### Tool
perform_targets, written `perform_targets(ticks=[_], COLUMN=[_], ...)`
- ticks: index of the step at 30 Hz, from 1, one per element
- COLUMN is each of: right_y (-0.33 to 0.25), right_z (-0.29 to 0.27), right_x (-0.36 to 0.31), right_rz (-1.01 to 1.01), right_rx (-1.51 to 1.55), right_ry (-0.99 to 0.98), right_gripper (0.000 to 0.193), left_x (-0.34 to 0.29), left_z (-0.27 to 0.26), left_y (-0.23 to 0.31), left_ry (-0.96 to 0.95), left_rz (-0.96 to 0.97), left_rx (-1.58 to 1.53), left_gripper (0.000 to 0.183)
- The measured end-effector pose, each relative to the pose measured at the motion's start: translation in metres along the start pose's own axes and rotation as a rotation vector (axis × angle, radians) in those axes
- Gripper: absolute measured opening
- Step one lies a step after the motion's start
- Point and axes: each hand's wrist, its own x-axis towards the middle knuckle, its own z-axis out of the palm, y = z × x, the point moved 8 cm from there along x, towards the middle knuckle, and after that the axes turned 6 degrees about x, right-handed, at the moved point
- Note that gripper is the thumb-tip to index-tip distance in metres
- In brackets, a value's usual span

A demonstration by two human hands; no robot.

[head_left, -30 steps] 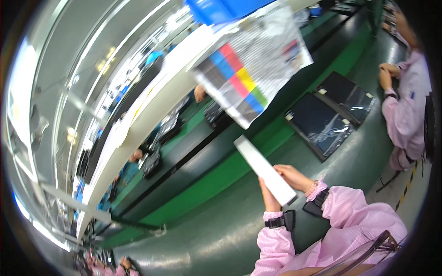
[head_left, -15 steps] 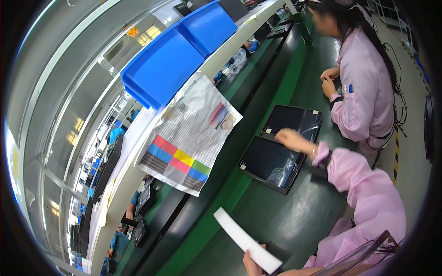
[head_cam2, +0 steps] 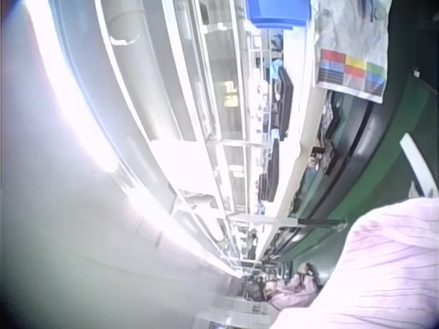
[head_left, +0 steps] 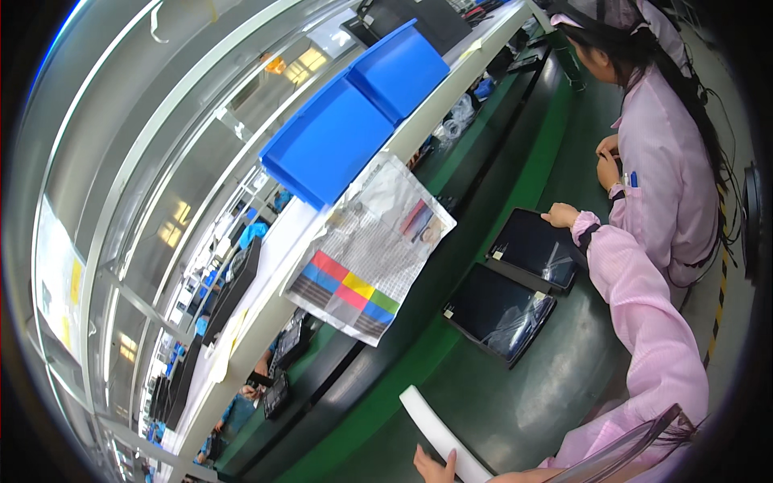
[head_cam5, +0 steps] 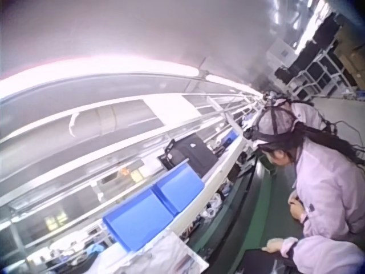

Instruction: Testing and inspecting digital tablets on an electronics manufacturing assembly line.

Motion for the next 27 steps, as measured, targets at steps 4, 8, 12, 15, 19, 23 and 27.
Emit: perform_targets(ticks=[4,8,12,15,19,23,27], right_y=[-0.033,-0.078,-0.113,-0.13,-0.148,-0.155,-0.172], right_z=[0.019,0.037,0.056,0.069,0.077,0.075,0.086], right_x=[-0.052,-0.12,-0.174,-0.199,-0.226,-0.255,-0.276], right_rz=[-0.218,-0.297,-0.43,-0.487,-0.498,-0.562,-0.535], right_rx=[-0.115,-0.085,0.089,0.161,0.252,0.269,0.107], right_ry=[-0.012,-0.053,-0.087,-0.068,-0.119,-0.184,-0.425], right_gripper=[0.054,0.045,0.041,0.038,0.036,0.039,0.049], left_x=[0.023,0.038,0.031,0.006,-0.043,-0.092,-0.106], left_z=[0.009,0.023,0.021,-0.001,-0.024,-0.039,-0.051], left_y=[0.007,-0.002,-0.001,-0.017,-0.018,-0.017,-0.027], left_ry=[-0.245,-0.333,-0.305,-0.338,-0.316,-0.281,-0.295], left_rz=[-0.136,-0.065,0.025,0.0,-0.067,-0.135,-0.161], left_rx=[0.101,0.197,0.199,0.181,0.169,0.016,0.017], left_gripper=[0.099,0.099,0.095,0.095,0.094,0.094,0.093])
